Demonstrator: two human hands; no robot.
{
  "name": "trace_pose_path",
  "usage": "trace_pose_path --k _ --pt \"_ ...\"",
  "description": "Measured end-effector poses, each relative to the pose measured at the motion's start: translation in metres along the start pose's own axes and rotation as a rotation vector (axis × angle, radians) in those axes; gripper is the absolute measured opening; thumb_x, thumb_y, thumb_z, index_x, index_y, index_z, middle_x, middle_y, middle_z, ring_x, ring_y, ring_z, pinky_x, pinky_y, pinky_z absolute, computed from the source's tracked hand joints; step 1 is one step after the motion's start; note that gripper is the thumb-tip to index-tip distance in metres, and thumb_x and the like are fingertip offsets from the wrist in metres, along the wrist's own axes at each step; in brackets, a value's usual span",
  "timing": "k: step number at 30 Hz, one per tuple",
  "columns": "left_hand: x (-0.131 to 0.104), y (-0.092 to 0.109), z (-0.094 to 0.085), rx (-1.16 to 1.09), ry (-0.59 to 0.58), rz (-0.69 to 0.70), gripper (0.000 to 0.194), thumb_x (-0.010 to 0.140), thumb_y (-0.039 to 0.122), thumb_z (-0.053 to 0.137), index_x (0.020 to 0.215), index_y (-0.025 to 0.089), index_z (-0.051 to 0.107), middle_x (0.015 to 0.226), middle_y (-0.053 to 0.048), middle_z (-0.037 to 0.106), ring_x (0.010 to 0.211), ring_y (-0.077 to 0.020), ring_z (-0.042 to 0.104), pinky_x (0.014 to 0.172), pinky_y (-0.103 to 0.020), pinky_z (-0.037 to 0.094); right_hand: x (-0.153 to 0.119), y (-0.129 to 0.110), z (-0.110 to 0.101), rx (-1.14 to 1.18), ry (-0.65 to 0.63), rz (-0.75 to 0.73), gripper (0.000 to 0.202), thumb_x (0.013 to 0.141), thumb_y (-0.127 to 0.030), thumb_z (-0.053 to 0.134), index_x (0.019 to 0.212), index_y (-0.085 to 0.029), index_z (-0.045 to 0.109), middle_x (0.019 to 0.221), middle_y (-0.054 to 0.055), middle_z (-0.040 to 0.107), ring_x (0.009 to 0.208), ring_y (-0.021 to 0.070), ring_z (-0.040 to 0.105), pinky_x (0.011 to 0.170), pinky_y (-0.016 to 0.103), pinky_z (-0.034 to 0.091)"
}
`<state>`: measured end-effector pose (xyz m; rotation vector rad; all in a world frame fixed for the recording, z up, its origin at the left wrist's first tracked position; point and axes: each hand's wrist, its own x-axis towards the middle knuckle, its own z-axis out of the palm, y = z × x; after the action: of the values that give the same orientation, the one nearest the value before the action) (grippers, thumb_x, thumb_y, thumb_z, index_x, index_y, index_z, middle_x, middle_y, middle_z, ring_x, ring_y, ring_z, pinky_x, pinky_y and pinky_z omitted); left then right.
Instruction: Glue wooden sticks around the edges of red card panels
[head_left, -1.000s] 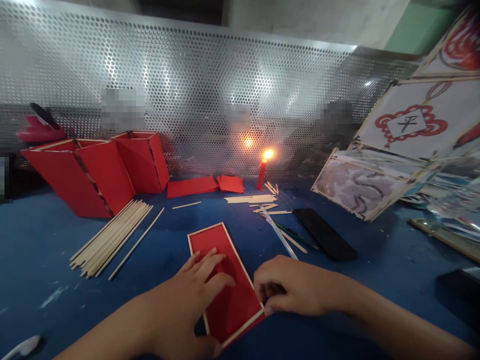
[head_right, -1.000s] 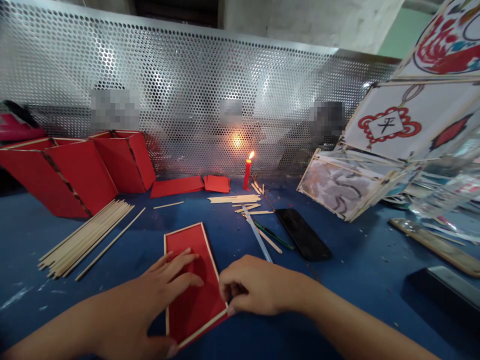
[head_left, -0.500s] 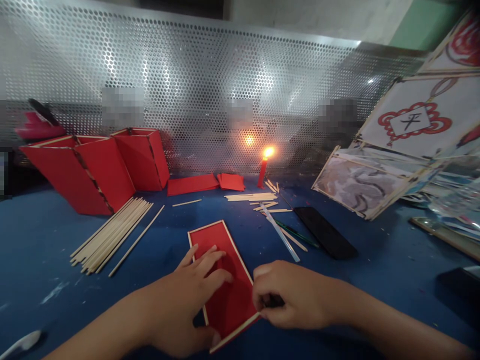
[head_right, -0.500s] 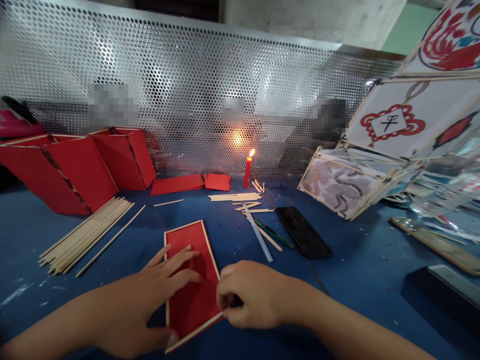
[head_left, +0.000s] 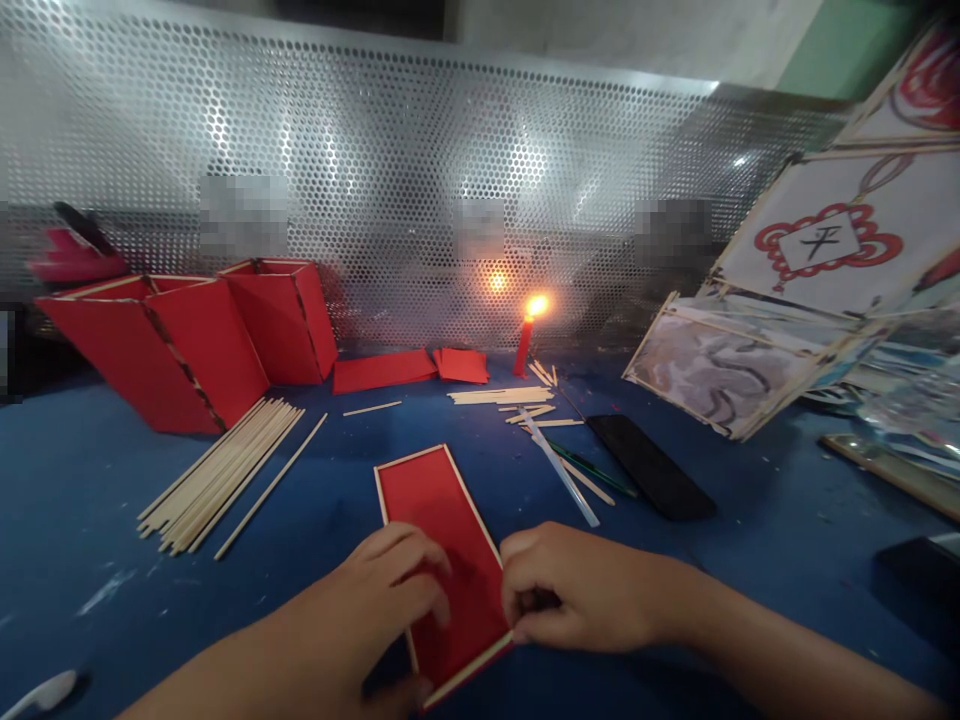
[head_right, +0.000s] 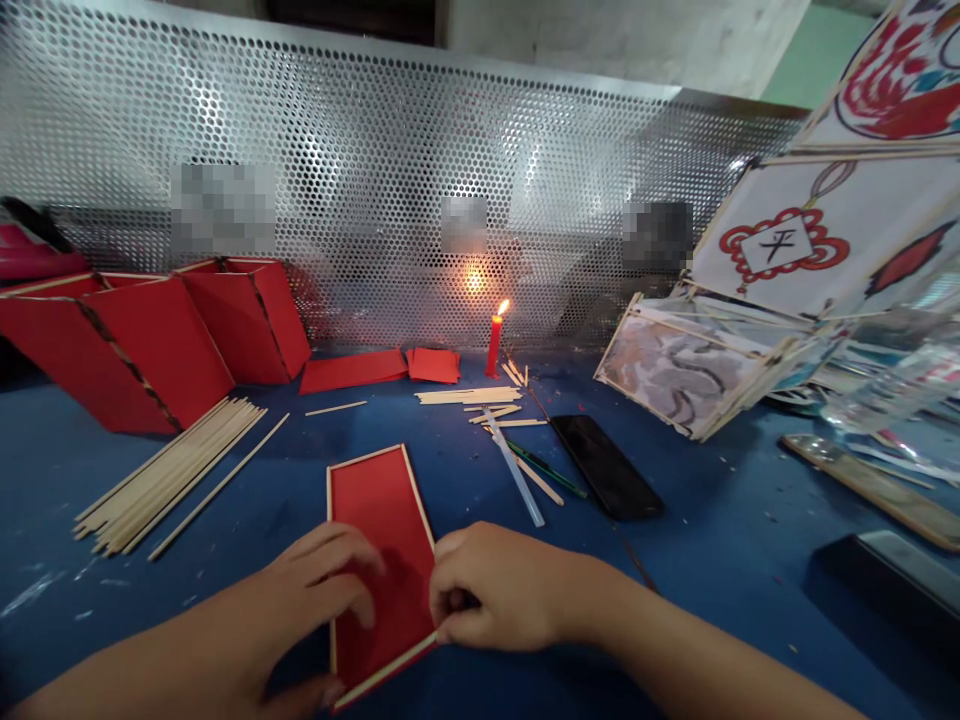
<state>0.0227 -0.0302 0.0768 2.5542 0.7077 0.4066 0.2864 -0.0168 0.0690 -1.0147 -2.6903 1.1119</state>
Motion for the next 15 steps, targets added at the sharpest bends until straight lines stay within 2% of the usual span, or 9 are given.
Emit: trace_pose_path --k 3,9,15 --pt "-0.011 0.001 0.012 -0.042 -0.016 -0.032 0.028 0.074 0.004 0.072 0.092 0.024 0.065 0.104 0.002 0.071 0.097 -0.0159 0.064 0.087 -0.024 0.052 0.0 0.001 0.001 0.009 0.023 0.005 0.009 0.075 -0.005 0.075 0.076 -0.013 0.071 0.072 -0.004 0.054 0.068 0.0101 0.053 0.062 0.019 0.038" --pt "-0.017 -0.008 0.042 0.024 0.091 -0.03 0.027 0.076 -0.002 0.061 0.086 0.022 0.064 0.091 0.001 0.069 0.085 -0.0157 0.061 0.077 -0.024 0.049 -0.001 0.002 0.003 0.029 0.046 0.028 0.009 0.073 -0.005 0.074 0.074 -0.013 0.07 0.071 -0.004 0.054 0.065 0.0083 0.052 0.06 0.018 0.037" --pt "-0.02 -0.009 0.049 0.012 0.123 0.017 0.026 0.075 -0.004 0.059 0.081 0.021 0.06 0.088 0.001 0.067 0.08 -0.014 0.059 0.076 -0.023 0.046 -0.001 0.003 0.003 0.023 0.034 0.022 0.007 0.074 -0.007 0.074 0.075 -0.013 0.071 0.071 -0.004 0.054 0.064 0.0082 0.052 0.059 0.018 0.038"
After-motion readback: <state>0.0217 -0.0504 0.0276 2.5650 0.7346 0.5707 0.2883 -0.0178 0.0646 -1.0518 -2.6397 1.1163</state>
